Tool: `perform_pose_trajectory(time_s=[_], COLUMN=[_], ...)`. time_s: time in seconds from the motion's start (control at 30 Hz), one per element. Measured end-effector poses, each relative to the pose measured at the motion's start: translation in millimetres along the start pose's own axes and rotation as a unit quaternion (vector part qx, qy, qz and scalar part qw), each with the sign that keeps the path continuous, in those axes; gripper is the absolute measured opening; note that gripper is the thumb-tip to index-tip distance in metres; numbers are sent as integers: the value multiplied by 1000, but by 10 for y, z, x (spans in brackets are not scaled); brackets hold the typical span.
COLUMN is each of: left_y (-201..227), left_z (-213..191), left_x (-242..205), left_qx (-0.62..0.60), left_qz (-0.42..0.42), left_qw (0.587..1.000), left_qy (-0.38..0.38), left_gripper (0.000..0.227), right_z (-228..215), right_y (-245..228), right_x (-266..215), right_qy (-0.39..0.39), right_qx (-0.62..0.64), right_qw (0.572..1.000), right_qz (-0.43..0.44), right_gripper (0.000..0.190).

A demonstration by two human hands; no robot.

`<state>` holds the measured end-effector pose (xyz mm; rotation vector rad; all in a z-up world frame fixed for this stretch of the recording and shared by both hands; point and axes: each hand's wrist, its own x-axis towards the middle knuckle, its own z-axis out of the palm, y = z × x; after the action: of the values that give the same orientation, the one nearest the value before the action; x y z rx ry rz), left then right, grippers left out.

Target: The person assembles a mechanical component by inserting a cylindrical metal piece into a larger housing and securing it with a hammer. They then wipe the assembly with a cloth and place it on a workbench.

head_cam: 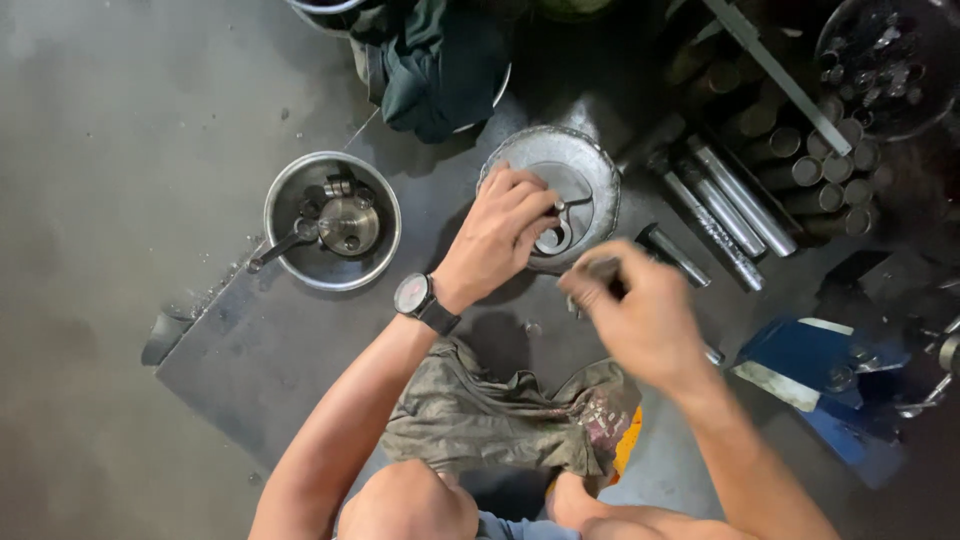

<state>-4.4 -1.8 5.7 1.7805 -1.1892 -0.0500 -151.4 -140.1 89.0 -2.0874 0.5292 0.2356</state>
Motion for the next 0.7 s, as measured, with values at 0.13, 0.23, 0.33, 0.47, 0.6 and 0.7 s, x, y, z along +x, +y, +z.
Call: perform_pose_trajectory(time_s=[0.13, 0.23, 0.33, 0.47, 0.6, 0.7], left_y=[47, 18, 6, 41, 34, 102], left_z=[-14, 2, -8, -20, -12, -82], left_x=[-22, -21, -9, 5, -45, -87], left_qx=[-14, -22, -46, -52, -49, -78], left_qz=[2, 7, 10, 13, 11, -34], left_qw=[1000, 999, 998, 998, 998, 996], left_qy=[-22, -30, -30, -28, -27, 9], left_gripper=[27, 32, 36, 41, 37, 28], right_z=[-163, -209, -202, -165, -238, -190], right_y=[-145, -267, -348, -279, -266, -67], right_x=[227, 375, 435, 495, 374, 196], right_qy=[135, 160, 167, 175, 164, 187], right_qx=[130, 130, 85, 34, 70, 97], right_qw=[975, 962, 962, 957, 959, 959], right_qz=[-117, -178, -201, -230, -221, -187], right_gripper=[17, 17, 18, 19, 17, 14])
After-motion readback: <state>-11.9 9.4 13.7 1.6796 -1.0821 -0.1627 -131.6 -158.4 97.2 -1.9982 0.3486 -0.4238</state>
